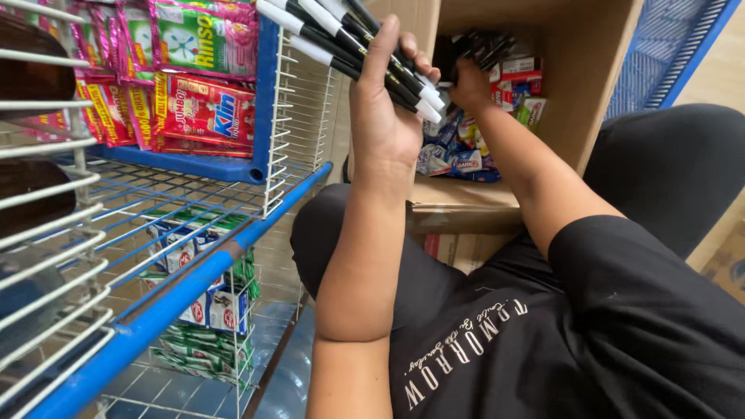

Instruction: The person sits on the floor with a cardboard box of assorted pens and markers on their lap. They pick up pens one at a time, group them by color and type into bundles in their hands, and place the sorted bundles into a wire display rack beside them.

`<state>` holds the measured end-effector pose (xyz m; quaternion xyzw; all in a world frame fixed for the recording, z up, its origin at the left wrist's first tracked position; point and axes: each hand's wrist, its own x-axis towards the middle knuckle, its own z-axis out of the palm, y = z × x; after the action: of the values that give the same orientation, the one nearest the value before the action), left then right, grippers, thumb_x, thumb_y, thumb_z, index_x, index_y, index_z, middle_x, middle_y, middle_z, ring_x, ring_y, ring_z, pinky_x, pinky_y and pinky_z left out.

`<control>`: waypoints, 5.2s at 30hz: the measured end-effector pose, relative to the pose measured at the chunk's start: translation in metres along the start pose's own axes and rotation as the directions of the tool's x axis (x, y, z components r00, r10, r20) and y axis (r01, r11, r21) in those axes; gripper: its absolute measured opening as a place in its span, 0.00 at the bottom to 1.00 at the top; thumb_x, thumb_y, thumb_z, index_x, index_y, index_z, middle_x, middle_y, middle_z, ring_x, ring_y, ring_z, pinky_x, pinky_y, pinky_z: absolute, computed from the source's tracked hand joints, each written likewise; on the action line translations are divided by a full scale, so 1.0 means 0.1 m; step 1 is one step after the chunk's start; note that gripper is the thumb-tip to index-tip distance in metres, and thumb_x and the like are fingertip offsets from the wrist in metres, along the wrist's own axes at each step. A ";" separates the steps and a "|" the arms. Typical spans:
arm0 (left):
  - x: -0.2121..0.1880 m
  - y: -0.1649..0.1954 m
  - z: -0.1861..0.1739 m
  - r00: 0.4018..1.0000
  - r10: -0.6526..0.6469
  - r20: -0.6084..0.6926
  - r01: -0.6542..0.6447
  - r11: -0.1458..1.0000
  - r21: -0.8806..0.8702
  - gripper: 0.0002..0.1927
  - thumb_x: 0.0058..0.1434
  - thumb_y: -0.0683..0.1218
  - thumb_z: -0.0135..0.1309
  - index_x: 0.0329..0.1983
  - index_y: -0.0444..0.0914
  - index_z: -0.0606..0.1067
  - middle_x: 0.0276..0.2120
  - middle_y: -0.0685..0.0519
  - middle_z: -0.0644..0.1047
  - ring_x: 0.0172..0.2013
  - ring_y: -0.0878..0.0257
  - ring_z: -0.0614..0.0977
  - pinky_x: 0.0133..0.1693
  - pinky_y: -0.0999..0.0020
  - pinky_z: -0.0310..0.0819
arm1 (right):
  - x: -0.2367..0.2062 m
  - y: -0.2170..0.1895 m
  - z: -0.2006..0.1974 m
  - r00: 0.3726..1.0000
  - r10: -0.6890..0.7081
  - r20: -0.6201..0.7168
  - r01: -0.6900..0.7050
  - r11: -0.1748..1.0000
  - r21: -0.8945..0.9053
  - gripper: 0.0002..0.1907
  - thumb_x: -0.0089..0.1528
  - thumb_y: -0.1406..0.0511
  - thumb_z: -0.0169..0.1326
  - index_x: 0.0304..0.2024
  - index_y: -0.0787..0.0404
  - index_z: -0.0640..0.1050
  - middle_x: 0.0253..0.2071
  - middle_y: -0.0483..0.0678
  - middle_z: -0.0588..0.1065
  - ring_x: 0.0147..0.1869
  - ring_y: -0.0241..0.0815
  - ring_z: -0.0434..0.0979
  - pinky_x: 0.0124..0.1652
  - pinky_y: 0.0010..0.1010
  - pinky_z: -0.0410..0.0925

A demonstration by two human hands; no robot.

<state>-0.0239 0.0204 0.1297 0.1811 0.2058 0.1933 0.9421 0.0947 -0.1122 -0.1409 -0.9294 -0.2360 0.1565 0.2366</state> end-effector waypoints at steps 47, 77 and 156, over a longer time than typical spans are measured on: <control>0.13 -1.26 -0.35 0.821 -0.544 0.171 0.255 0.619 0.742 0.16 0.62 0.47 0.65 0.47 0.33 0.78 0.37 0.48 0.82 0.36 0.60 0.85 0.41 0.64 0.83 | -0.91 0.20 -2.22 0.971 -0.221 0.093 -0.047 0.206 0.977 0.18 0.68 0.61 0.60 0.57 0.62 0.75 0.36 0.38 0.75 0.34 0.28 0.74 0.33 0.22 0.68; 0.35 -1.19 -0.27 0.923 -0.375 0.083 0.052 0.337 0.940 0.37 0.61 0.66 0.59 0.62 0.35 0.75 0.53 0.46 0.82 0.54 0.58 0.82 0.58 0.61 0.75 | -0.63 0.30 -2.27 0.900 -0.190 0.393 -0.437 -0.400 0.806 0.15 0.59 0.70 0.59 0.47 0.60 0.72 0.33 0.43 0.72 0.30 0.34 0.70 0.35 0.30 0.72; 0.08 -0.03 -0.11 0.973 0.018 0.231 -0.115 0.903 0.415 0.21 0.76 0.56 0.49 0.60 0.36 0.75 0.54 0.45 0.82 0.53 0.57 0.84 0.56 0.62 0.77 | 0.16 0.17 -0.25 0.976 0.215 0.039 -0.215 0.912 0.350 0.26 0.47 0.63 0.75 0.43 0.62 0.77 0.37 0.57 0.79 0.39 0.60 0.79 0.33 0.50 0.73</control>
<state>-0.0214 0.0247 0.1166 0.4094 0.1304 0.1547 0.8897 0.1244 -0.1256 -0.1316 -0.8925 -0.1005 0.2208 0.3803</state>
